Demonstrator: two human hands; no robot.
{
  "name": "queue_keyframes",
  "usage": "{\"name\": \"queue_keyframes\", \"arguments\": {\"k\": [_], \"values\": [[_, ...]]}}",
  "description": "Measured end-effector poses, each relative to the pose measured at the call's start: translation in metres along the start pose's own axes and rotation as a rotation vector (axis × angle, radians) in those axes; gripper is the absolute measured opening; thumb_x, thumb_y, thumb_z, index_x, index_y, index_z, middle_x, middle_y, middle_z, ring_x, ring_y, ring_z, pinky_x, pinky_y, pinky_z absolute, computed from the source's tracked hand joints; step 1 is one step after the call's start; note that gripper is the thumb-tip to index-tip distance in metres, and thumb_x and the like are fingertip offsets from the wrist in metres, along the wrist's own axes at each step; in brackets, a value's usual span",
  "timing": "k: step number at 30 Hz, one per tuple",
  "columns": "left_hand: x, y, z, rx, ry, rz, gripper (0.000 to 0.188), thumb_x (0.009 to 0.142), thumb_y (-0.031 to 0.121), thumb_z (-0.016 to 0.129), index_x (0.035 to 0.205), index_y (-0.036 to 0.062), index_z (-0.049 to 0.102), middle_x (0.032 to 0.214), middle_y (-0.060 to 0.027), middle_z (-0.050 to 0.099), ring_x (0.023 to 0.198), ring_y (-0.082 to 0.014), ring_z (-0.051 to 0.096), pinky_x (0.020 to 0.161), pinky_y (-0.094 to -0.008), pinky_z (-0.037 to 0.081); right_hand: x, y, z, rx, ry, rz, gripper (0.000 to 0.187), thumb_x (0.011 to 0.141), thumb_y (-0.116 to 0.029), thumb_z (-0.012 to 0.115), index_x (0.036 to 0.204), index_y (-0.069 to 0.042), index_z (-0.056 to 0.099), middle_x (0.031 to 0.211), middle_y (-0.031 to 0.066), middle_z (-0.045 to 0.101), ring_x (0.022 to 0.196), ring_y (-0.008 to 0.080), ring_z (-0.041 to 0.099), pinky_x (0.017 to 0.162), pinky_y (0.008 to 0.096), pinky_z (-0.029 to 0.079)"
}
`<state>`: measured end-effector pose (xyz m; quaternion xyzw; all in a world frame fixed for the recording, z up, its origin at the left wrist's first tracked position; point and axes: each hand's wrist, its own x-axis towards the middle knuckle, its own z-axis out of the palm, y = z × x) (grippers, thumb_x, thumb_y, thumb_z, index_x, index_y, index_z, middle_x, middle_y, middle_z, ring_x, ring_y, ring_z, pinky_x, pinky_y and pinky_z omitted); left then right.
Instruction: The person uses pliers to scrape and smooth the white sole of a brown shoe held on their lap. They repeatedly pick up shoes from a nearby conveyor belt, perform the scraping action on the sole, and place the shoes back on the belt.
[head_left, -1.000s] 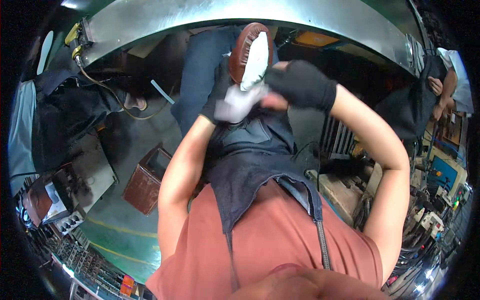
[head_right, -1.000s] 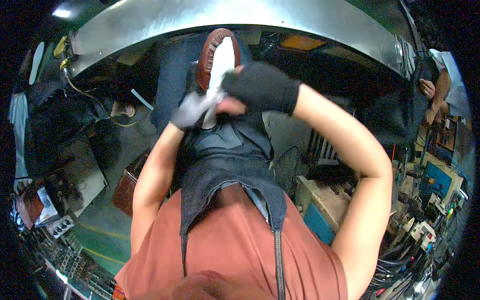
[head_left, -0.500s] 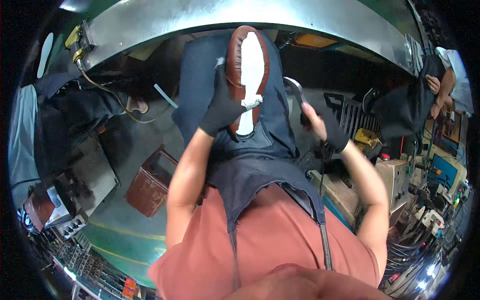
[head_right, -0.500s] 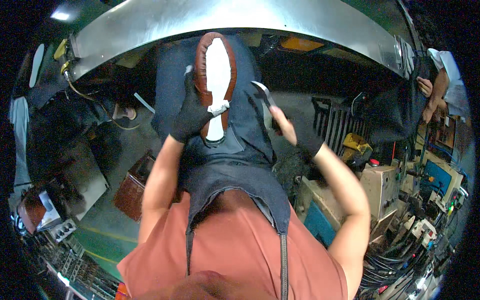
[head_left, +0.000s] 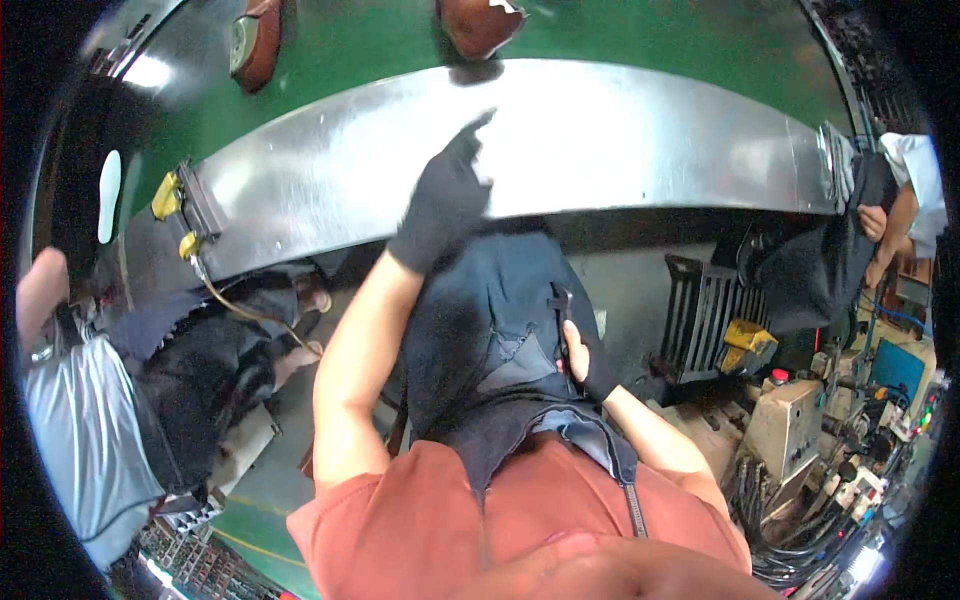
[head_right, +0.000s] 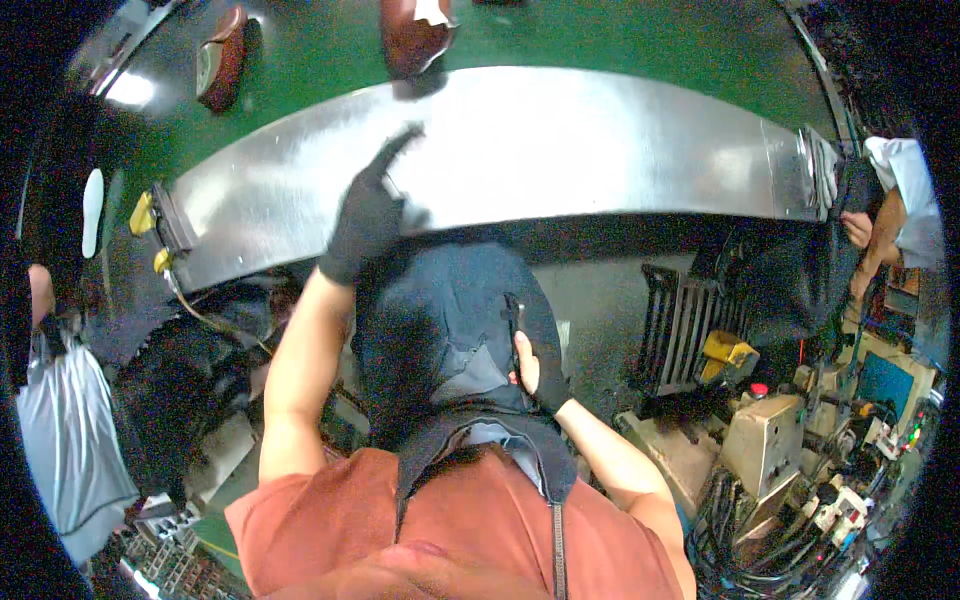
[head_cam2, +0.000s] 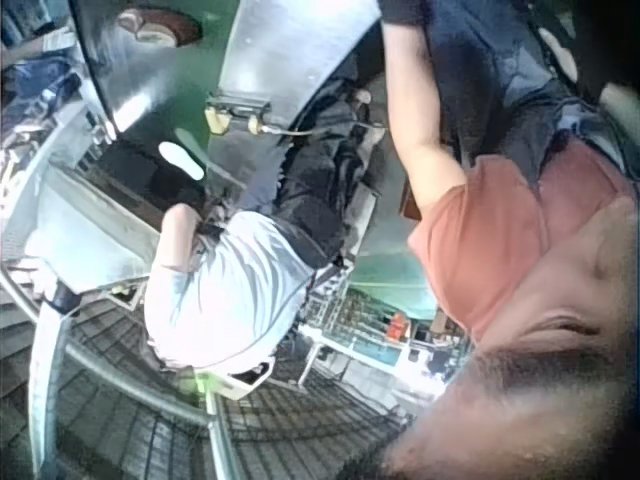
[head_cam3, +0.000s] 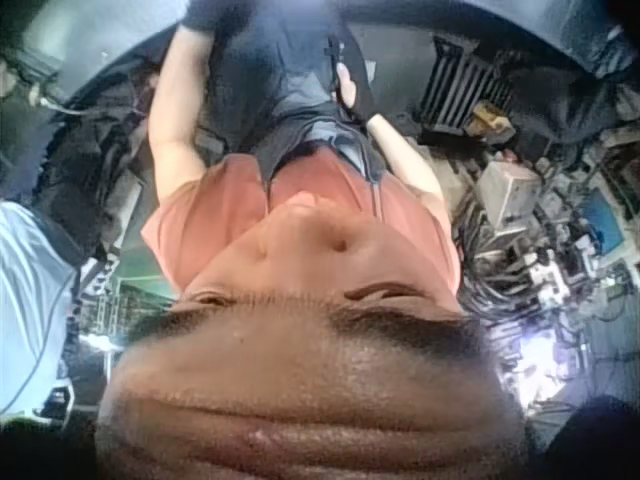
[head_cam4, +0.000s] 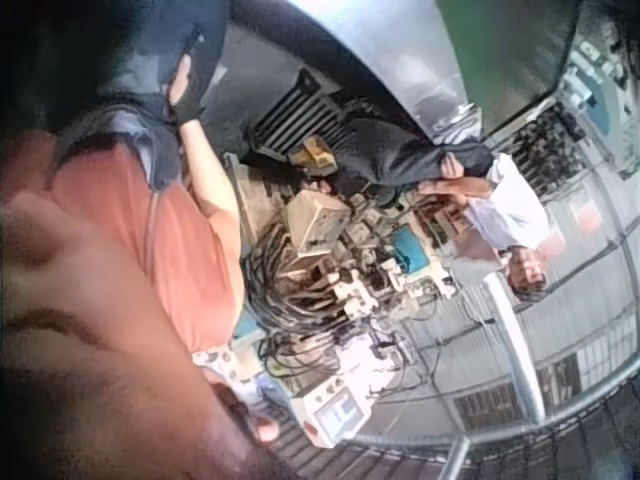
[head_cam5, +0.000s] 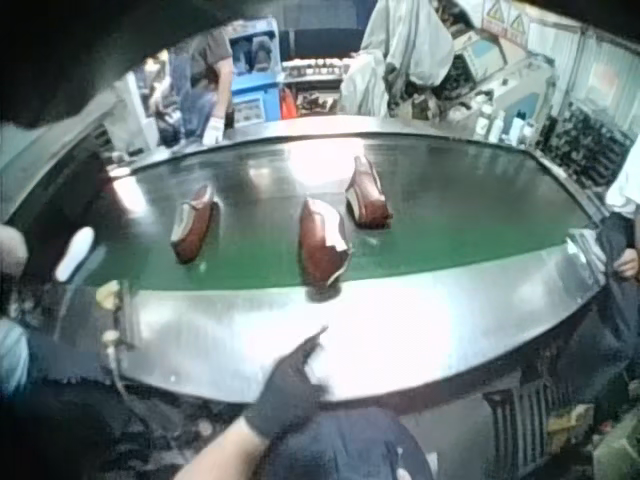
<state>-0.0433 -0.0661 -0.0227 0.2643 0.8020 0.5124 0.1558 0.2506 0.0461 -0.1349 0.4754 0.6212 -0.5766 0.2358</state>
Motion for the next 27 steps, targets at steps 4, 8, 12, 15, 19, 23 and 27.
{"name": "queue_keyframes", "arguments": {"k": [4, 8, 12, 15, 19, 23, 27], "values": [[0.01, -0.09, -0.049, 0.398, -0.131, 0.228, 0.045, 0.067, 0.028, 0.074, 0.102, 0.0032, 0.062, 0.104, -0.0149, 0.063, 0.1, -0.0287, 0.059, 0.092, -0.0377, 0.045, 0.022, -0.066, -0.002, -0.121, -0.108, -0.072, 0.062, 0.093, -0.054, 0.032, 0.069, -0.002, 0.055, 0.051, 0.0076, 0.053, 0.047, 0.016, 0.055, 0.049, 0.0298, 0.043], [0.119, -0.179, -0.207, 0.518, 0.727, 0.012, 0.057, 0.068, 0.019, 0.075, 0.113, -0.0041, 0.049, 0.109, -0.0195, 0.056, 0.099, -0.0256, 0.055, 0.087, -0.0392, 0.043, 0.035, -0.084, -0.007, -0.251, -0.168, -0.08, 0.056, 0.096, -0.047, 0.03, 0.07, -0.002, 0.051, 0.05, 0.0064, 0.047, 0.043, 0.0149, 0.051, 0.045, 0.0305, 0.041], [0.189, -0.234, -0.276, 0.338, 0.888, -0.114, 0.067, 0.063, 0.043, 0.08, 0.106, -0.0041, 0.058, 0.102, -0.0114, 0.061, 0.09, -0.0213, 0.057, 0.082, -0.0335, 0.046, 0.036, -0.105, -0.007, -0.174, -0.162, -0.06, 0.058, 0.095, -0.046, 0.033, 0.069, 0.003, 0.052, 0.051, 0.009, 0.049, 0.044, 0.0168, 0.053, 0.047, 0.0309, 0.043], [0.208, -0.252, -0.3, -0.422, 0.587, -0.132, 0.042, 0.083, 0.037, 0.063, 0.1, -0.0006, 0.061, 0.094, -0.0099, 0.063, 0.082, -0.0196, 0.059, 0.074, -0.0318, 0.048, 0.039, -0.105, -0.009, -0.172, -0.105, -0.004, 0.059, 0.095, -0.046, 0.034, 0.07, 0.004, 0.054, 0.052, 0.0097, 0.052, 0.046, 0.0168, 0.054, 0.049, 0.0315, 0.044], [0.196, -0.231, -0.277, -0.17, 0.664, -0.318, 0.053, 0.086, 0.037, 0.055, 0.121, -0.0026, 0.049, 0.105, -0.0127, 0.06, 0.086, -0.0246, 0.058, 0.082, -0.0364, 0.044, 0.042, -0.103, -0.007, -0.157, -0.097, -0.039, 0.059, 0.095, -0.046, 0.034, 0.071, 0.003, 0.056, 0.052, 0.009, 0.053, 0.046, 0.0164, 0.054, 0.049, 0.0319, 0.044], [0.193, -0.188, -0.21, 0.651, 0.835, -0.148, 0.067, 0.063, 0.042, 0.072, 0.113, 0.0013, 0.053, 0.105, -0.0211, 0.06, 0.098, -0.0351, 0.058, 0.085, -0.0379, 0.046, 0.037, -0.109, -0.009, -0.159, -0.113, -0.051, 0.059, 0.094, -0.047, 0.035, 0.074, 0.003, 0.057, 0.052, 0.0087, 0.052, 0.047, 0.0159, 0.055, 0.049, 0.0316, 0.044], [0.175, -0.204, -0.258, 0.771, 0.582, -0.406, 0.06, 0.07, 0.037, 0.067, 0.116, 0.002, 0.052, 0.109, -0.0216, 0.059, 0.105, -0.0336, 0.056, 0.085, -0.041, 0.046, 0.031, -0.092, -0.008, -0.183, -0.159, -0.056, 0.059, 0.096, -0.047, 0.031, 0.074, 0.002, 0.057, 0.053, 0.0084, 0.053, 0.047, 0.0158, 0.055, 0.05, 0.0306, 0.044]]}}
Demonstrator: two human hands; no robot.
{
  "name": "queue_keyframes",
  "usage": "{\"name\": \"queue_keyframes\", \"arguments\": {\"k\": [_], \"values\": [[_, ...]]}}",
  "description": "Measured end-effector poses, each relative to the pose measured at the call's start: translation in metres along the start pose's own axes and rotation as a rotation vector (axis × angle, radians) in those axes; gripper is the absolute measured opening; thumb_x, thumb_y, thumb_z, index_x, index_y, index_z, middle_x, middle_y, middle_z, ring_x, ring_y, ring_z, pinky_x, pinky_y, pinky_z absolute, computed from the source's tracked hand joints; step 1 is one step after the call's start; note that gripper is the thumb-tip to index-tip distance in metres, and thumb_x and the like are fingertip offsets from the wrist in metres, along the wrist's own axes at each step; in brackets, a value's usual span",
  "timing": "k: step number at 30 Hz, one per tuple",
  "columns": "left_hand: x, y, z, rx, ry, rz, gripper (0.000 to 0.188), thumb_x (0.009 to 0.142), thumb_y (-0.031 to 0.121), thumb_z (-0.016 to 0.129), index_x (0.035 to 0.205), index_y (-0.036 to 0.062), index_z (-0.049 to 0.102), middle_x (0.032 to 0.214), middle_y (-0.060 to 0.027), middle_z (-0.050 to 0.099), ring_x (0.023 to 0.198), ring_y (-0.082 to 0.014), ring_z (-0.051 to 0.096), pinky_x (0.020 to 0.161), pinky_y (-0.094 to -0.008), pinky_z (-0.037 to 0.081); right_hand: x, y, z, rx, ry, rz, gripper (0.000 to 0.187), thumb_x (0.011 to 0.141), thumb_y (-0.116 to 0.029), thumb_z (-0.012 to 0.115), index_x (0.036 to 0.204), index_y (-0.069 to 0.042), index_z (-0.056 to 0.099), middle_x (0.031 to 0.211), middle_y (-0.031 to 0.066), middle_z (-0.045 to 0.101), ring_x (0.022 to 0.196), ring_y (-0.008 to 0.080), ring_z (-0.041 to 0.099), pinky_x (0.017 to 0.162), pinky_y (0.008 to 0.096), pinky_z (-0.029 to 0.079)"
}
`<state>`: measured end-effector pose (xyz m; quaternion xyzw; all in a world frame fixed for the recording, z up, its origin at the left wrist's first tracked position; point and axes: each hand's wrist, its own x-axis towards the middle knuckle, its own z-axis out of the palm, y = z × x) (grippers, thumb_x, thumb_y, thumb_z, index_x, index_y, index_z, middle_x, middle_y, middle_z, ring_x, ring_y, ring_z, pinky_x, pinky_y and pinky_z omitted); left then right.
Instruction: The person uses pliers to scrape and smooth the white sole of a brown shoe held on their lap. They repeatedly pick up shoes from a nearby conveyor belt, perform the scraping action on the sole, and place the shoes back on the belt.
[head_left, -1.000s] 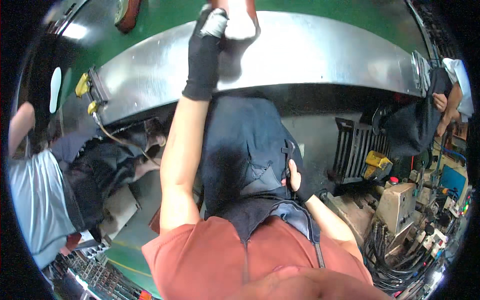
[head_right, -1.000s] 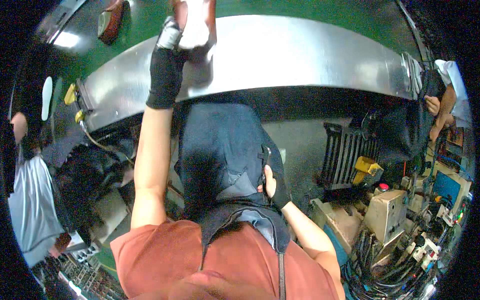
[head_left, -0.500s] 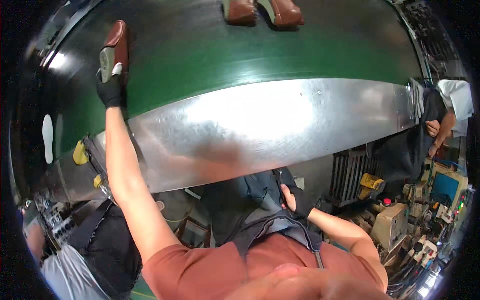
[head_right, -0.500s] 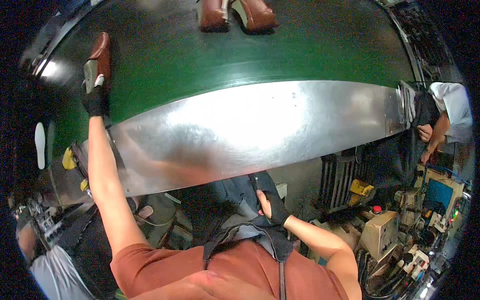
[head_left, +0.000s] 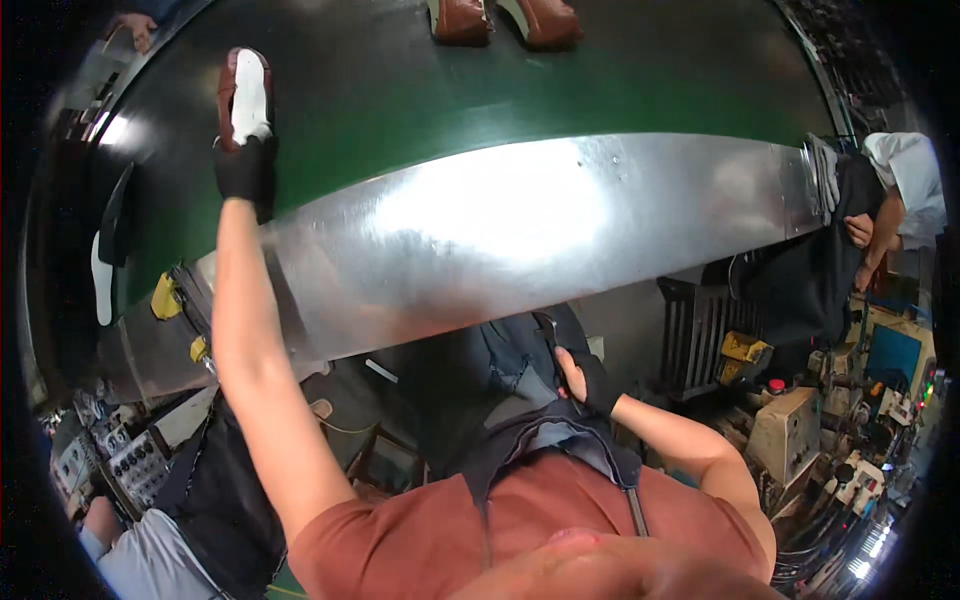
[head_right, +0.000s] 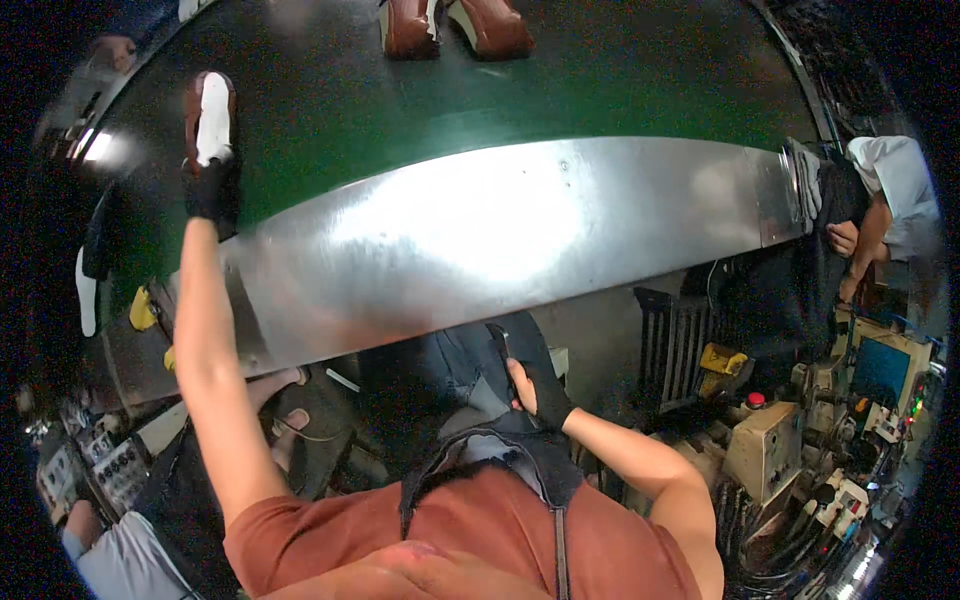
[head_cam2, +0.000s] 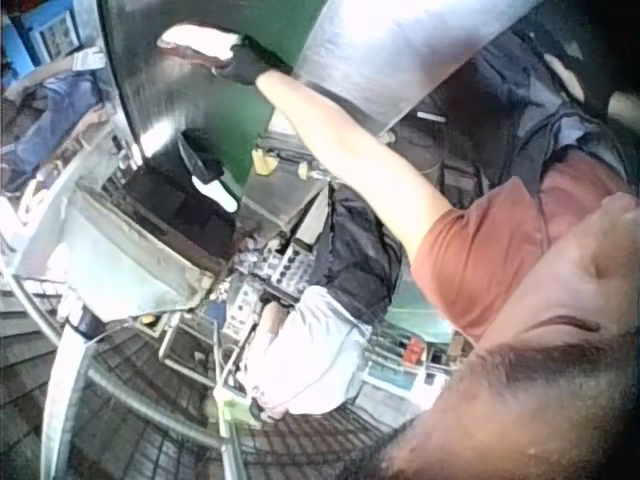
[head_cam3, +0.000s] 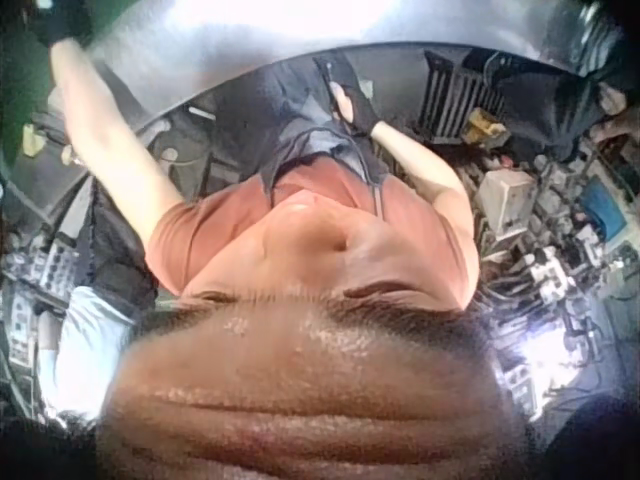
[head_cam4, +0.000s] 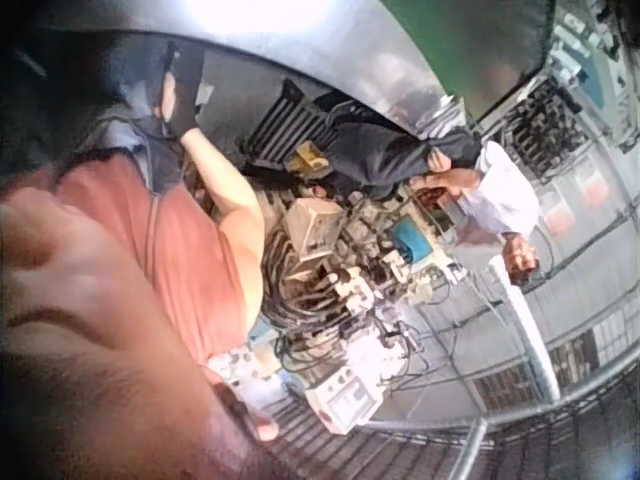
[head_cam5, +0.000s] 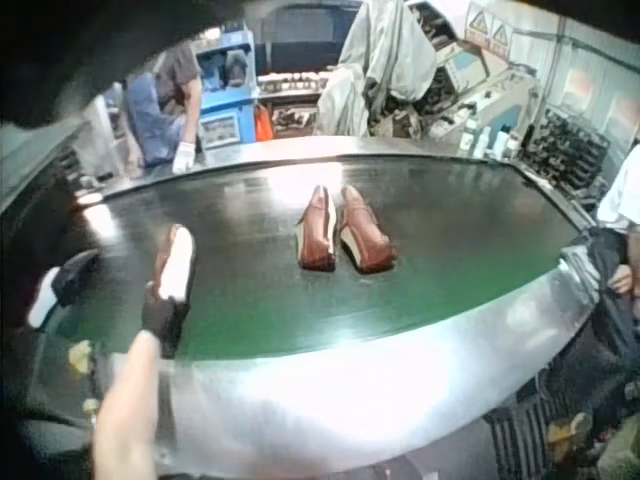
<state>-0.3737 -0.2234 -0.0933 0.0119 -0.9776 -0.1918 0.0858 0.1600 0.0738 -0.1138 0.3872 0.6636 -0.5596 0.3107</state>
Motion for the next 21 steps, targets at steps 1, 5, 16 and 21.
{"name": "queue_keyframes", "arguments": {"k": [1, 5, 16, 21], "values": [[-0.01, -0.002, -0.015, -0.138, -0.095, 0.088, 0.055, 0.075, 0.036, 0.064, 0.116, 0.0005, 0.052, 0.106, -0.0192, 0.06, 0.103, -0.0304, 0.057, 0.083, -0.041, 0.047, -0.004, 0.0, 0.0, 0.031, 0.006, 0.019, 0.059, 0.095, -0.047, 0.031, 0.074, 0.002, 0.057, 0.053, 0.0083, 0.053, 0.047, 0.0156, 0.055, 0.05, 0.0304, 0.044], [-0.117, 0.005, -0.09, 0.109, -0.101, 0.458, 0.04, 0.084, 0.023, 0.059, 0.112, -0.0038, 0.054, 0.103, -0.0157, 0.061, 0.099, -0.0247, 0.058, 0.081, -0.0396, 0.046, -0.023, 0.028, 0.008, 0.133, 0.024, 0.027, 0.059, 0.094, -0.05, 0.035, 0.075, 0.001, 0.058, 0.055, 0.0076, 0.054, 0.046, 0.0147, 0.054, 0.048, 0.0291, 0.045], [-0.435, 0.038, -0.11, -1.047, -0.322, 0.435, 0.041, 0.075, 0.019, 0.068, 0.11, 0.0023, 0.057, 0.11, -0.0112, 0.06, 0.104, -0.0251, 0.056, 0.092, -0.0373, 0.043, -0.119, 0.112, 0.02, 0.097, -0.005, -0.212, 0.057, 0.093, -0.052, 0.035, 0.071, -0.004, 0.056, 0.056, 0.004, 0.054, 0.048, 0.0127, 0.052, 0.048, 0.0274, 0.041], [-0.482, 0.083, -0.109, -0.937, -0.401, 0.537, 0.036, 0.068, 0.018, 0.071, 0.1, 0.0036, 0.062, 0.107, -0.0144, 0.061, 0.102, -0.03, 0.057, 0.09, -0.0383, 0.042, -0.169, 0.111, 0.024, 0.178, -0.074, -0.398, 0.052, 0.096, -0.045, 0.034, 0.074, -0.003, 0.057, 0.059, 0.0029, 0.056, 0.054, 0.0115, 0.053, 0.055, 0.0271, 0.044]]}}
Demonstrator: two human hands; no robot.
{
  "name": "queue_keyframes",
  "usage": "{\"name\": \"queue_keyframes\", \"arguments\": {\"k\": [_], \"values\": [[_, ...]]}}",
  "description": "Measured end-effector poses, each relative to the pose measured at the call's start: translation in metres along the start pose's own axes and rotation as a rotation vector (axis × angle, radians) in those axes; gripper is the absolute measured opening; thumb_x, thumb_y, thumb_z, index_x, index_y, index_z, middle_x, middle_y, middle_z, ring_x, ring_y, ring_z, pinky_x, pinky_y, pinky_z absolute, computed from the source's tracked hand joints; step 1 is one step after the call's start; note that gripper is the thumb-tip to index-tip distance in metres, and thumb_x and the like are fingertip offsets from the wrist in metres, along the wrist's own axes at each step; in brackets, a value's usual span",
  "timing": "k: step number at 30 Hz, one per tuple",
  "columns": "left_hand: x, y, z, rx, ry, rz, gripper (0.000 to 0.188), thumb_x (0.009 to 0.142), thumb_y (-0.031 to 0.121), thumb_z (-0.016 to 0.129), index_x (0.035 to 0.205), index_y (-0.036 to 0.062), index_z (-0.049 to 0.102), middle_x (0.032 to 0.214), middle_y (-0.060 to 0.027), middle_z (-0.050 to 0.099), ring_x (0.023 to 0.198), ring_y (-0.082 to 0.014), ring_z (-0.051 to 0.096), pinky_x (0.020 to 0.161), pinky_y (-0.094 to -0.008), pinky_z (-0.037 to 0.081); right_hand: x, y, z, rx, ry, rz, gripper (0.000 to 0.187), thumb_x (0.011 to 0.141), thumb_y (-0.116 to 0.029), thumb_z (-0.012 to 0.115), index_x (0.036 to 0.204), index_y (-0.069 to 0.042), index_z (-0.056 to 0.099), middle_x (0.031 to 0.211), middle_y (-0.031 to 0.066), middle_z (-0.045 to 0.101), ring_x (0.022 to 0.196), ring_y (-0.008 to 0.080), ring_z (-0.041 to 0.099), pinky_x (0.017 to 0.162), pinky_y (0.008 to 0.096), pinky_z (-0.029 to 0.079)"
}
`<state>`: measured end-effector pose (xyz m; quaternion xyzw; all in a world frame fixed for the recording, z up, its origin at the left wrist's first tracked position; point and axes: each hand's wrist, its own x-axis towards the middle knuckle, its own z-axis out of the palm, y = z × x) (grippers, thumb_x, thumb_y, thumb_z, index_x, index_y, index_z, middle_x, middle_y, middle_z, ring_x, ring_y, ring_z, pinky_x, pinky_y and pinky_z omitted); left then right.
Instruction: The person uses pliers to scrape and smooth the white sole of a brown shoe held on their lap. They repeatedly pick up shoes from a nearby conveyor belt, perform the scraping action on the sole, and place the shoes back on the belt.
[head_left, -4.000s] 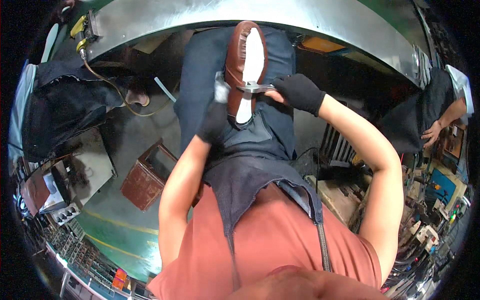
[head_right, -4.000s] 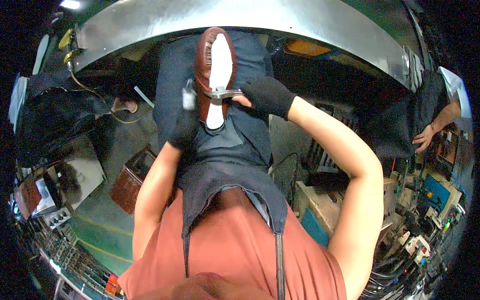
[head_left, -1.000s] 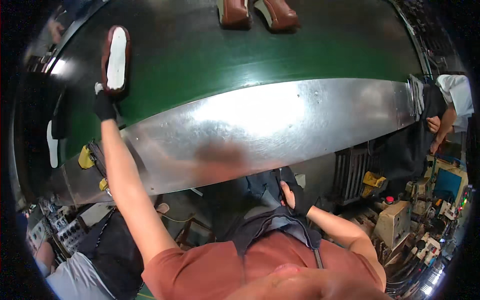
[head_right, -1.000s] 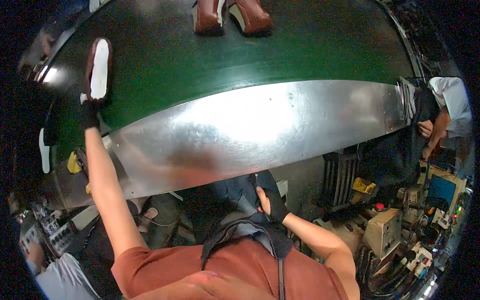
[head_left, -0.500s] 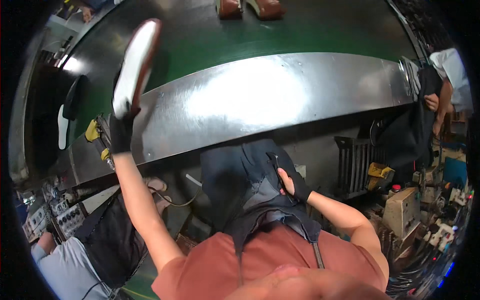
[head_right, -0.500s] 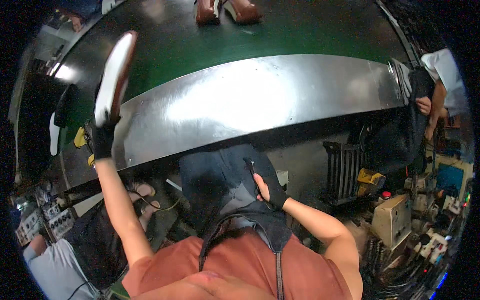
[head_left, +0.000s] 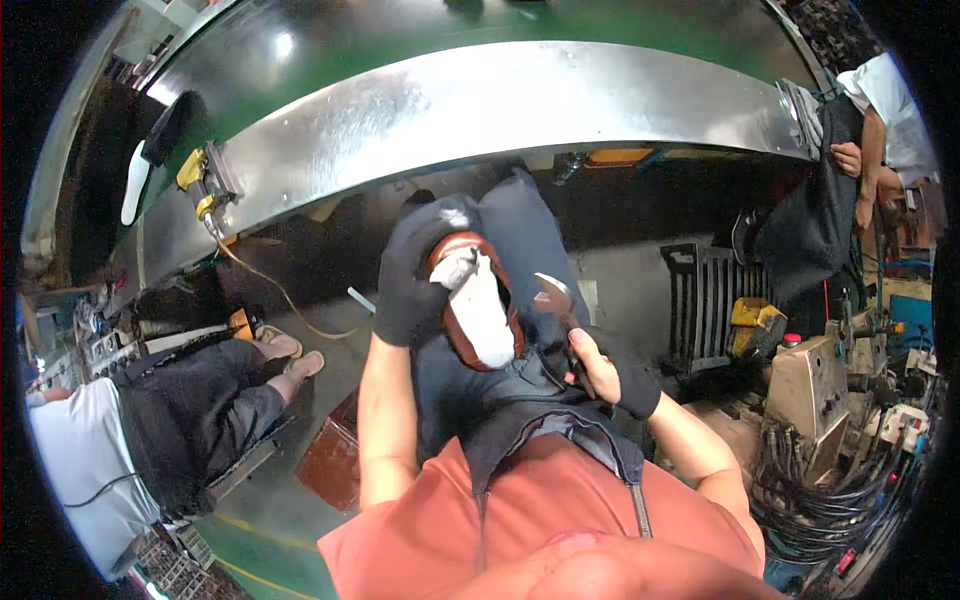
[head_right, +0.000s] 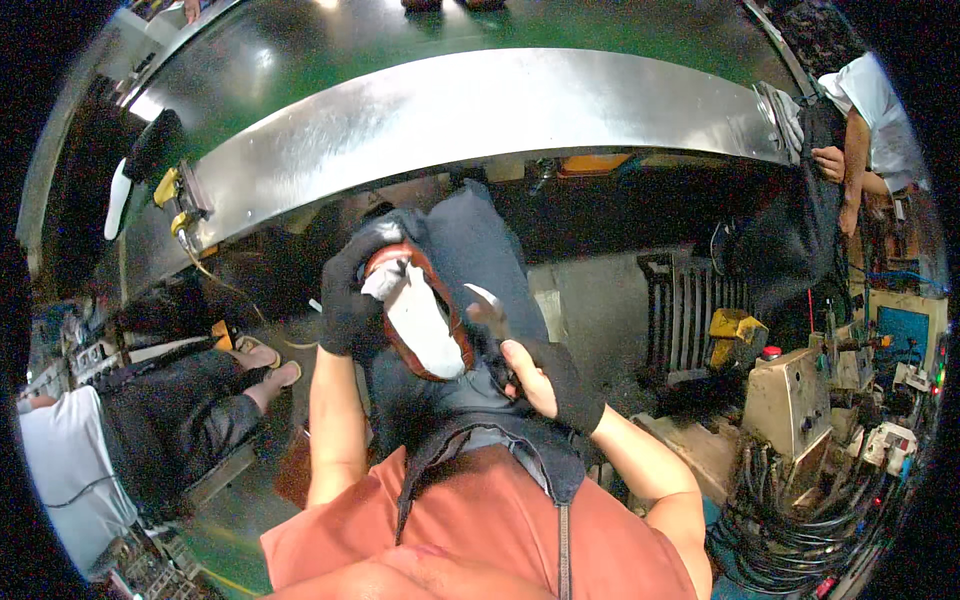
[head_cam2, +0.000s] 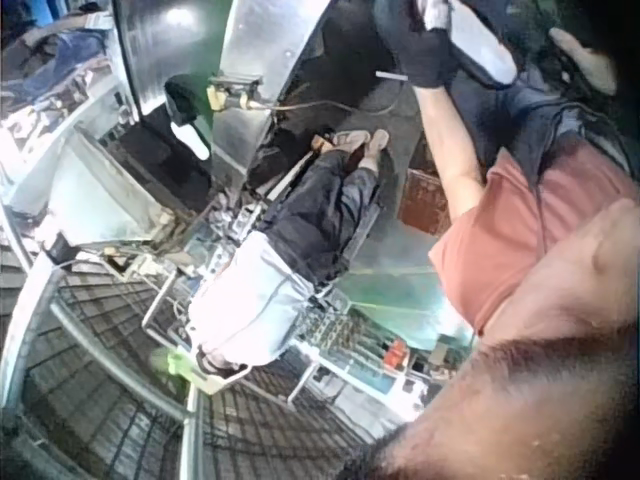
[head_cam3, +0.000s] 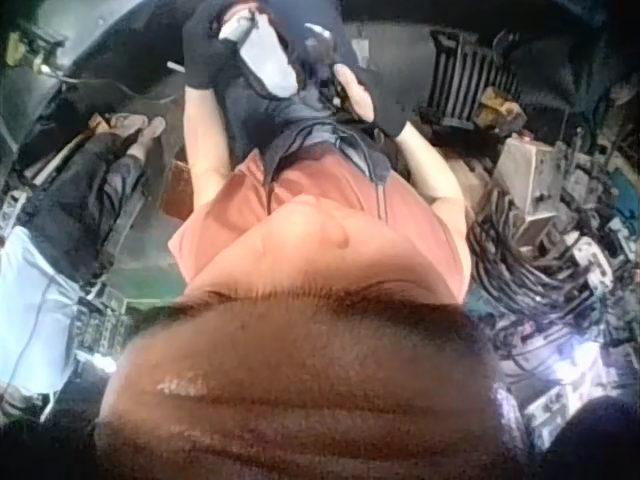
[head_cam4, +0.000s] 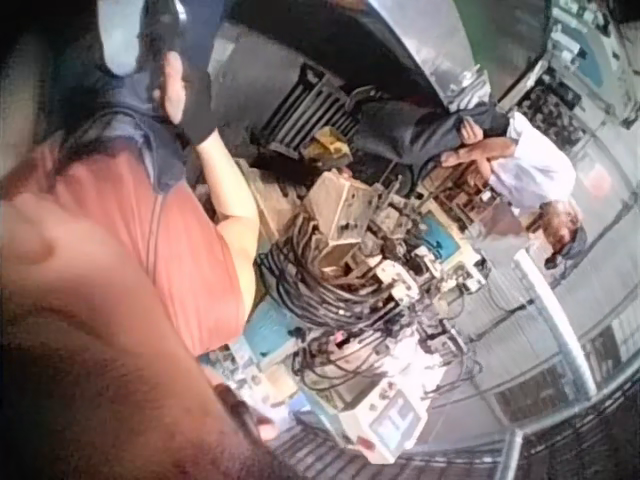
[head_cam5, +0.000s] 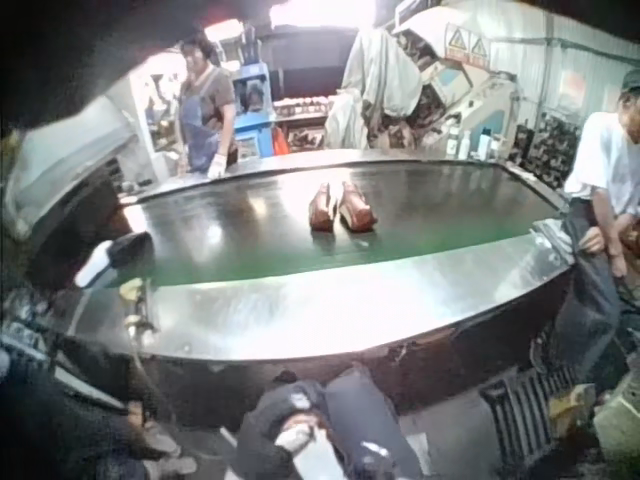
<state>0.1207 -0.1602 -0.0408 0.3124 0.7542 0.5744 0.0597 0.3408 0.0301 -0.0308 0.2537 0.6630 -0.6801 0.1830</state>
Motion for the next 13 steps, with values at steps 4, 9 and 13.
{"name": "queue_keyframes", "arguments": {"k": [4, 9, 13], "values": [[0.023, 0.004, 0.016, 0.048, -0.188, -0.071, 0.039, 0.091, 0.037, 0.049, 0.095, 0.0006, 0.062, 0.094, -0.0097, 0.064, 0.089, -0.0219, 0.06, 0.083, -0.0334, 0.044, -0.017, -0.038, 0.015, -0.048, -0.252, -0.017, 0.04, 0.099, -0.039, 0.03, 0.098, -0.005, 0.052, 0.084, -0.0002, 0.055, 0.072, 0.0081, 0.052, 0.067, 0.0245, 0.045], [0.03, -0.047, 0.045, -0.644, 0.092, -0.247, 0.056, 0.095, 0.043, 0.033, 0.084, -0.0007, 0.065, 0.084, -0.0079, 0.067, 0.076, -0.0193, 0.063, 0.072, -0.0322, 0.047, 0.049, -0.045, 0.033, 0.059, -0.205, -0.114, 0.048, 0.099, -0.037, 0.031, 0.132, -0.004, 0.041, 0.127, 0.0043, 0.048, 0.111, 0.0114, 0.046, 0.085, 0.0245, 0.042], [0.035, -0.025, 0.041, -0.24, 0.044, -0.056, 0.068, 0.092, 0.058, 0.026, 0.088, 0.0043, 0.067, 0.09, -0.0125, 0.067, 0.086, -0.0218, 0.062, 0.083, -0.0322, 0.045, 0.087, -0.046, 0.004, 0.198, -0.403, 0.02, 0.046, 0.098, -0.038, 0.035, 0.136, -0.013, 0.041, 0.129, 0.0091, 0.049, 0.113, 0.0118, 0.047, 0.09, 0.0253, 0.04]]}}
